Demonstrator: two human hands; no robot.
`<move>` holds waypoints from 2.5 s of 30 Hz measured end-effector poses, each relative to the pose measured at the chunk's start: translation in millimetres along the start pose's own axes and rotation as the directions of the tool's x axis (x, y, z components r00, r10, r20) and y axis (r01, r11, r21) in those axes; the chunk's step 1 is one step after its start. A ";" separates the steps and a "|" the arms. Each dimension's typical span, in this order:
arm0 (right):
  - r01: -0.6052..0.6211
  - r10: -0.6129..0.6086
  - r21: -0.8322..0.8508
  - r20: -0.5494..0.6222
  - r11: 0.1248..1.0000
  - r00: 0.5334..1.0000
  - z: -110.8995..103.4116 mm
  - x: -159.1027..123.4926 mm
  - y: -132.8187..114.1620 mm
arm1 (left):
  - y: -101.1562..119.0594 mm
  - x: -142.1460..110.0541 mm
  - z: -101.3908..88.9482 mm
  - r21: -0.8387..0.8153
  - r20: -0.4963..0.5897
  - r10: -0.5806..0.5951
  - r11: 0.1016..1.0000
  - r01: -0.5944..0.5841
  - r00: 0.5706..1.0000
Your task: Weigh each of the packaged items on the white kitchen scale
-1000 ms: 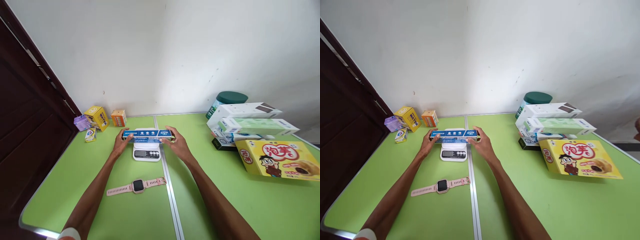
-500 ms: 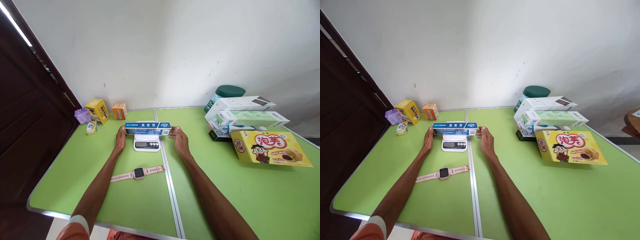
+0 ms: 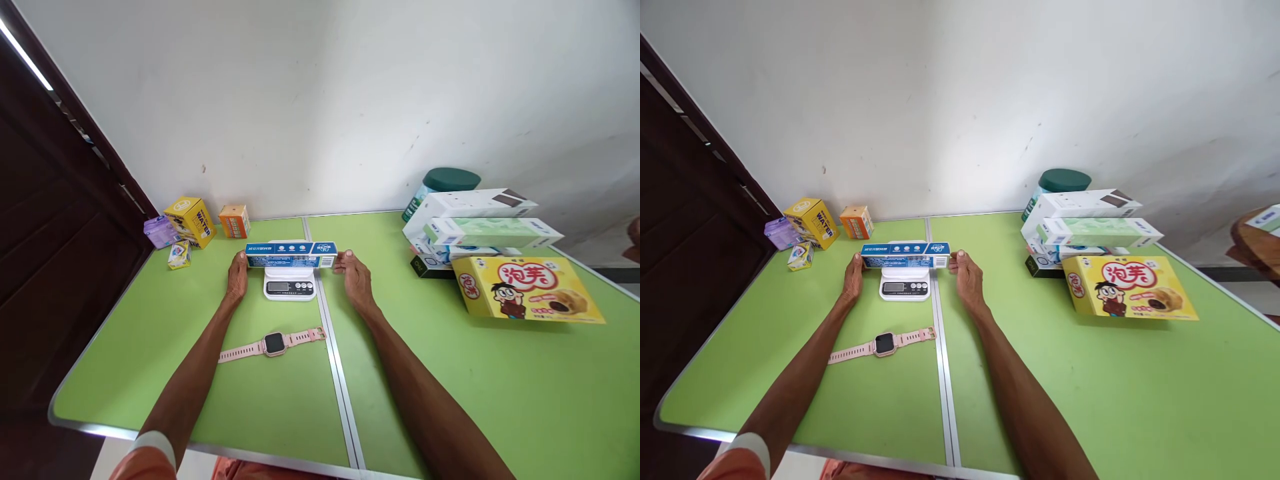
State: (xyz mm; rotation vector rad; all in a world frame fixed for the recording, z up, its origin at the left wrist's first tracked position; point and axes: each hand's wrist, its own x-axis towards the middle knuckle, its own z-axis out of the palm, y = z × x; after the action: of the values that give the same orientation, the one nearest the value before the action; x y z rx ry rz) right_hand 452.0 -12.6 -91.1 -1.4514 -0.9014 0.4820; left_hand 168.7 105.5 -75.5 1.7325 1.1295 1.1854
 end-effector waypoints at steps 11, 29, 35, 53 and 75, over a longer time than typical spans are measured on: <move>0.003 -0.003 -0.002 0.013 1.000 1.000 -1.0 -0.4 -0.7 | -1.0 0.1 0.4 0.037 -0.054 0.004 0.999 -0.002 0.999; 0.040 -0.040 -0.010 -0.004 0.999 0.999 -0.7 0.5 3.5 | -10.5 2.8 1.7 0.034 -0.062 0.000 0.999 0.002 0.998; 0.063 -0.062 -0.027 0.019 0.998 0.998 -2.5 0.4 3.2 | -11.2 2.3 0.6 0.046 -0.054 0.009 0.999 -0.006 0.998; 0.058 -0.056 -0.077 0.025 0.995 0.998 -2.6 0.2 0.3 | -12.5 3.3 0.3 0.052 -0.040 0.018 0.999 -0.016 0.999; 0.065 -0.060 -0.103 0.047 0.993 0.997 -3.6 1.5 4.5 | -8.6 3.0 0.4 0.090 -0.018 0.040 0.995 -0.039 0.999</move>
State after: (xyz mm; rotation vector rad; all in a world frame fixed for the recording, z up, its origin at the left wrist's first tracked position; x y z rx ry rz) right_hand 456.7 -13.2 -94.7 -1.5075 -1.0166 0.4268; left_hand 167.5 111.2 -82.5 1.8223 1.1817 1.1945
